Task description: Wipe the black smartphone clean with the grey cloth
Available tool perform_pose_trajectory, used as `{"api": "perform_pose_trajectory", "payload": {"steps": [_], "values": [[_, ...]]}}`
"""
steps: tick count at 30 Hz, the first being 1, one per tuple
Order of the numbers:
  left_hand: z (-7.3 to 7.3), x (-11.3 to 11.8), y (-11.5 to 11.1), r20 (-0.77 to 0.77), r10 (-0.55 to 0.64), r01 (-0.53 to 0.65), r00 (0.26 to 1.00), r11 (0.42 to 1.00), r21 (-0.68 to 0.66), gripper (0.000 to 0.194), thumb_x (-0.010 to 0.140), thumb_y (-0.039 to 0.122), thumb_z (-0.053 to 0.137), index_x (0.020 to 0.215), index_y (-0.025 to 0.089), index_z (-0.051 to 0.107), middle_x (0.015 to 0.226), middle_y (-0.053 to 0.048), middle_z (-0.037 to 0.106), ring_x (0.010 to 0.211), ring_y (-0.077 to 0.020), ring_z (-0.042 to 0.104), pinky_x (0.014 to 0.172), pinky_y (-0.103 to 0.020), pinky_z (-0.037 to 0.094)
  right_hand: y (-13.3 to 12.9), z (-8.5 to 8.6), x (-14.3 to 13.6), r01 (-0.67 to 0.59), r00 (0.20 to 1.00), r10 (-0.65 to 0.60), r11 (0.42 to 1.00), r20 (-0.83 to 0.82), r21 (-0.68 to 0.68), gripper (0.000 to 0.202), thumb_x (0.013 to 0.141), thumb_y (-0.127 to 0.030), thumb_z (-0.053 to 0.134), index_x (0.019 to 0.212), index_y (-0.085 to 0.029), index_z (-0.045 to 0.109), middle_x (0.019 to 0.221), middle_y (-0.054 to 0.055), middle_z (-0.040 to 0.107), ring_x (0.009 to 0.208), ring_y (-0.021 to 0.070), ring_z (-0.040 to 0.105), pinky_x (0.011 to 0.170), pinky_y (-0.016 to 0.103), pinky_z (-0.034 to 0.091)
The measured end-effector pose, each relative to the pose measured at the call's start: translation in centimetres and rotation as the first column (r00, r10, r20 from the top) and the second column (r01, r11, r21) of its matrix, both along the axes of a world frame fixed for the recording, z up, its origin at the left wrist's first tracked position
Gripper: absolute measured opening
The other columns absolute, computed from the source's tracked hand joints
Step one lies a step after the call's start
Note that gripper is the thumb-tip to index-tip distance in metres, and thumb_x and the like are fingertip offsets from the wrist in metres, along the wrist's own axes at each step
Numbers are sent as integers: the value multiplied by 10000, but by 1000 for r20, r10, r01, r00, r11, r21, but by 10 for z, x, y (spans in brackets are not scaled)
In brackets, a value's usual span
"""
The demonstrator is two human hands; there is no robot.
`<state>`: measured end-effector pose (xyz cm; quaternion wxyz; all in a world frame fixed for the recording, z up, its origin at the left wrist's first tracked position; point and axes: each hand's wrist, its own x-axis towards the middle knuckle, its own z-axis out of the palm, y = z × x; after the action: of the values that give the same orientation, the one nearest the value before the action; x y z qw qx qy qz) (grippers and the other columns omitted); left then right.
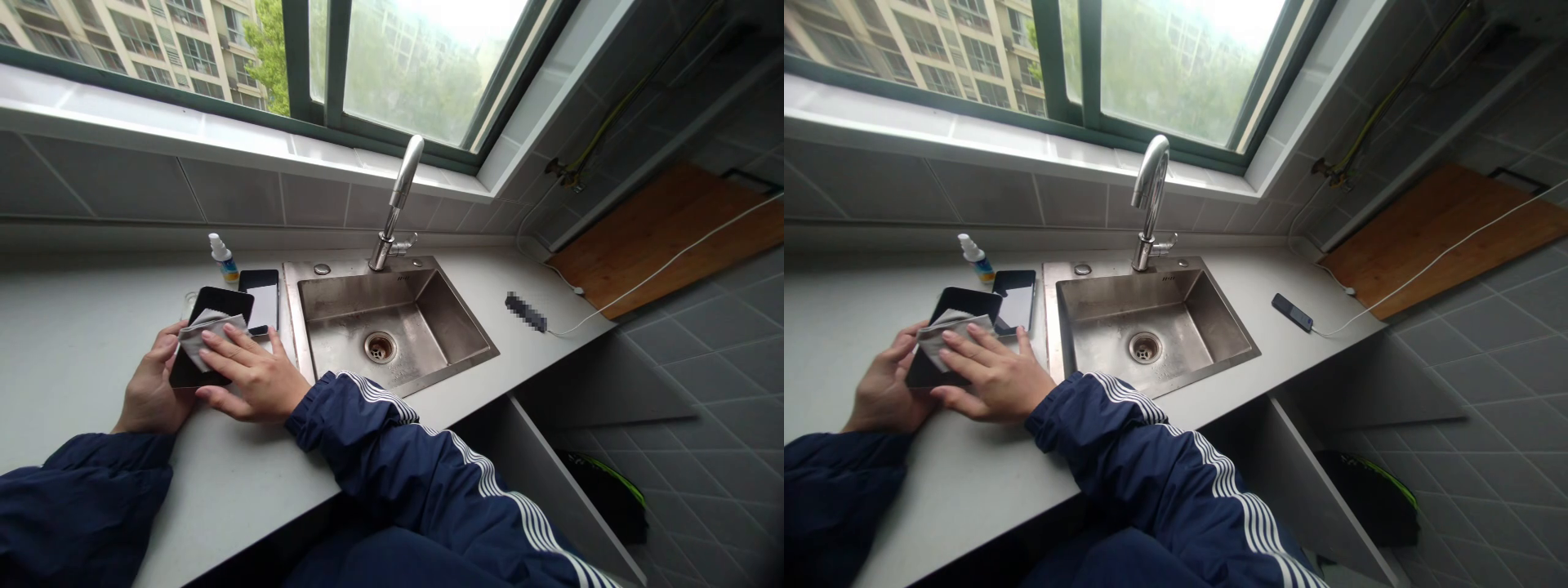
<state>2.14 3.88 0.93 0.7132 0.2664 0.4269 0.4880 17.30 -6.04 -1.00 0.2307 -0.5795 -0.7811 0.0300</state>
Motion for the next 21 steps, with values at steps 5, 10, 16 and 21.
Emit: {"api": "perform_pose_trajectory", "payload": {"steps": [5,10,16,21], "values": [[-5,-5,4,10,66,-66,998,997,44,210,993,231,769,1197,229,820,1078,-52,852,912,-218,790,778,-254,719,-2,-2,0,-179,980,171,981,103,72,404,1367,-423,629,1638,-258,880,1940,117,696,1908,285,560,1650,722,241],[-9,-4,4,24,52,-54,998,994,99,275,978,336,843,1228,225,812,1188,-69,846,1052,-242,791,924,-303,738,-1,-1,2,-187,978,179,980,109,70,408,1381,-417,593,1616,-256,886,1920,94,716,1890,246,581,1662,683,197],[-8,-2,5,46,104,-109,994,988,109,216,1011,313,731,1157,190,833,1119,-89,835,1004,-279,796,1059,-428,779,6,-6,4,-147,988,145,988,50,37,421,1396,-387,553,1548,-254,922,1841,91,784,1826,250,666,1656,676,214],[-5,-4,8,89,84,-89,992,995,48,236,1080,276,645,1159,182,847,1080,-97,849,937,-264,819,990,-404,793,7,-7,5,-83,997,83,996,4,36,444,1394,-364,527,1643,-235,871,1871,120,755,1843,270,650,1637,689,293]]}}
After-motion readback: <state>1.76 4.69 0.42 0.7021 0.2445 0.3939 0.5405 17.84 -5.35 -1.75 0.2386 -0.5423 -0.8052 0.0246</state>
